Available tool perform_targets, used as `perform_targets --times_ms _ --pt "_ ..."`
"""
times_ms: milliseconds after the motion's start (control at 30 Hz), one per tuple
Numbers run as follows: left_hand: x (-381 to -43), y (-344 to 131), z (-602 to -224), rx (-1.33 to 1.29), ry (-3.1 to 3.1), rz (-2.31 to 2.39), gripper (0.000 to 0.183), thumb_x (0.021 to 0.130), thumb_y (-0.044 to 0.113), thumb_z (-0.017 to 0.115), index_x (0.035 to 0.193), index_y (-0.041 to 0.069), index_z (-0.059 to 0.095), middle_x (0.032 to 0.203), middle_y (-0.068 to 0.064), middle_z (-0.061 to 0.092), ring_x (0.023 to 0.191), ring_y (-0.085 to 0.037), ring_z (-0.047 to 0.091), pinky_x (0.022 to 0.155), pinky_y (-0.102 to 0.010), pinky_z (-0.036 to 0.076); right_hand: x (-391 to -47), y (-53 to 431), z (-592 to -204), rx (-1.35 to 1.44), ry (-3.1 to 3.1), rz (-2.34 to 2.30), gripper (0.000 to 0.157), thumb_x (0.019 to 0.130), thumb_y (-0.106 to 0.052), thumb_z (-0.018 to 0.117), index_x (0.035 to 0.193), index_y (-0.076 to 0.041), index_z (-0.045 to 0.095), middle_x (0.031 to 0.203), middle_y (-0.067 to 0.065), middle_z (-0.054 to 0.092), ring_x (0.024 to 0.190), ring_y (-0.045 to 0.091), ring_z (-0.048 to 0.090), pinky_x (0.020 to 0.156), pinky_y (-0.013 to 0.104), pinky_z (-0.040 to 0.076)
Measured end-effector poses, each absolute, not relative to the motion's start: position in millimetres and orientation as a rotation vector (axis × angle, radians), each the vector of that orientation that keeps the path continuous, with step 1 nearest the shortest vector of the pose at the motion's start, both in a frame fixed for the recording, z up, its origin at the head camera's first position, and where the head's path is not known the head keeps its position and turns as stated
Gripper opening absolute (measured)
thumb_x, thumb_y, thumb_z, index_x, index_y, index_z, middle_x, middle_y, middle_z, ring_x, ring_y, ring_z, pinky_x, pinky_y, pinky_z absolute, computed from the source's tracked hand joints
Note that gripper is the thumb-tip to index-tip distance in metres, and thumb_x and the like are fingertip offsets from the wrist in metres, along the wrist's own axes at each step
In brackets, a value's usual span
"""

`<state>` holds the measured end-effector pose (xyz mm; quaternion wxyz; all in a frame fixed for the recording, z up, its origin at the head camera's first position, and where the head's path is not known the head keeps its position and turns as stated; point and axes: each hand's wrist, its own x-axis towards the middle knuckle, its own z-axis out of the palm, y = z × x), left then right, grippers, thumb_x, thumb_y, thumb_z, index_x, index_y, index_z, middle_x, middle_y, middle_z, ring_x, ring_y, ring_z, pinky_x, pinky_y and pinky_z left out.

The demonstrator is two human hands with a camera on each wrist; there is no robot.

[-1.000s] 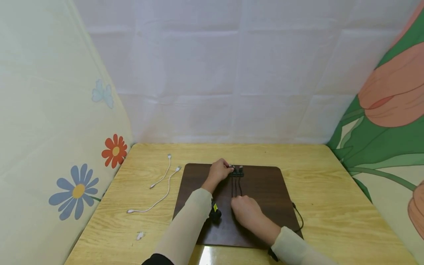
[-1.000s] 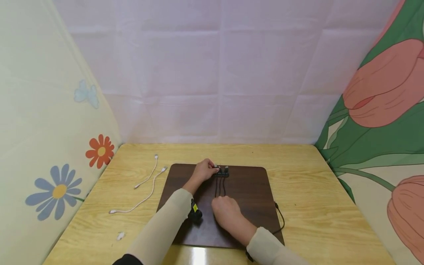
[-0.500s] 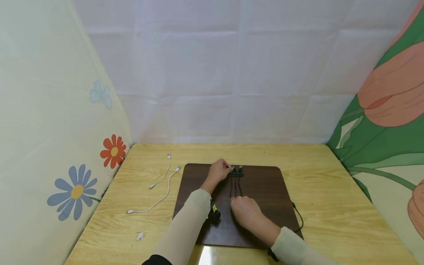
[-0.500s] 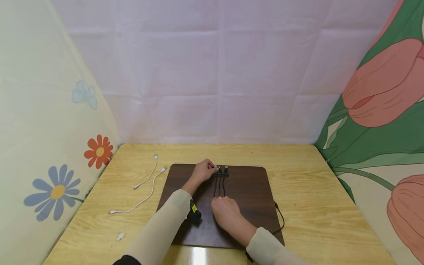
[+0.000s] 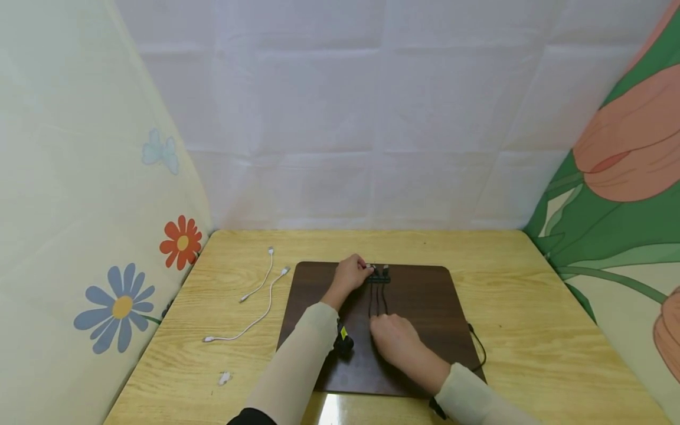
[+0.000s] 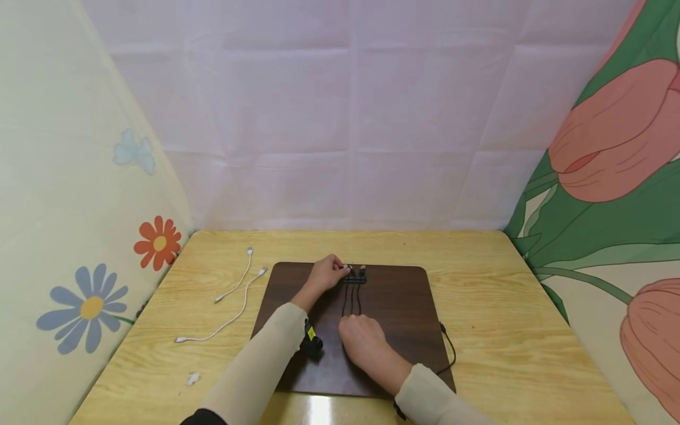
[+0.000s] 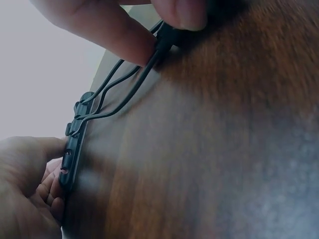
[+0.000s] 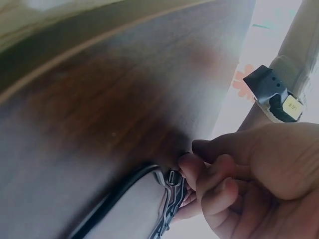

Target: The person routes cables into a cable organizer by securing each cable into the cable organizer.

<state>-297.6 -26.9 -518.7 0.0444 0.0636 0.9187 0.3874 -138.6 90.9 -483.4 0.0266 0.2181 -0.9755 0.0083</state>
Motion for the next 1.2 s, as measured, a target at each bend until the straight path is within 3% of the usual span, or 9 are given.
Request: perform_targets --times_ms 567,733,1000,1200 --pt "-297 -30 -521 0.216 2.808 1.218 0.024 0.098 0.036 0.068 0.099 0.013 0.062 0.087 -0.001 0.060 0.074 -0.017 0.055 0.066 -0.034 0.047 -141 96 -476 0.633 -3.032 0.123 0.021 0.087 0.003 0.068 0.071 -0.006 0.059 0.069 0.010 0.064 0.061 0.029 0.065 0.050 0.041 0.054" --pt "-295 -34 -520 0.271 2.794 1.254 0.023 0.099 0.034 0.067 0.102 0.011 0.062 0.088 -0.002 0.061 0.075 -0.017 0.056 0.067 -0.034 0.047 -144 102 -475 0.632 -2.988 0.172 0.024 0.089 -0.004 0.070 0.070 -0.007 0.057 0.068 0.009 0.061 0.059 0.029 0.063 0.048 0.041 0.052" --pt "-288 -40 -518 0.376 2.783 1.263 0.024 0.102 0.031 0.063 0.111 0.008 0.065 0.097 -0.004 0.066 0.084 -0.017 0.061 0.075 -0.035 0.052 -151 112 -469 0.592 -3.056 0.171 0.016 0.089 -0.016 0.077 0.087 -0.006 0.065 0.080 0.007 0.060 0.071 0.026 0.063 0.058 0.041 0.054" --pt "-281 -45 -514 0.475 2.796 1.234 0.026 0.102 0.028 0.063 0.117 0.007 0.065 0.105 -0.006 0.069 0.094 -0.020 0.065 0.081 -0.037 0.054 -161 126 -467 0.551 -3.094 0.069 0.023 0.091 -0.022 0.076 0.102 -0.004 0.068 0.091 0.009 0.061 0.083 0.028 0.063 0.065 0.042 0.056"
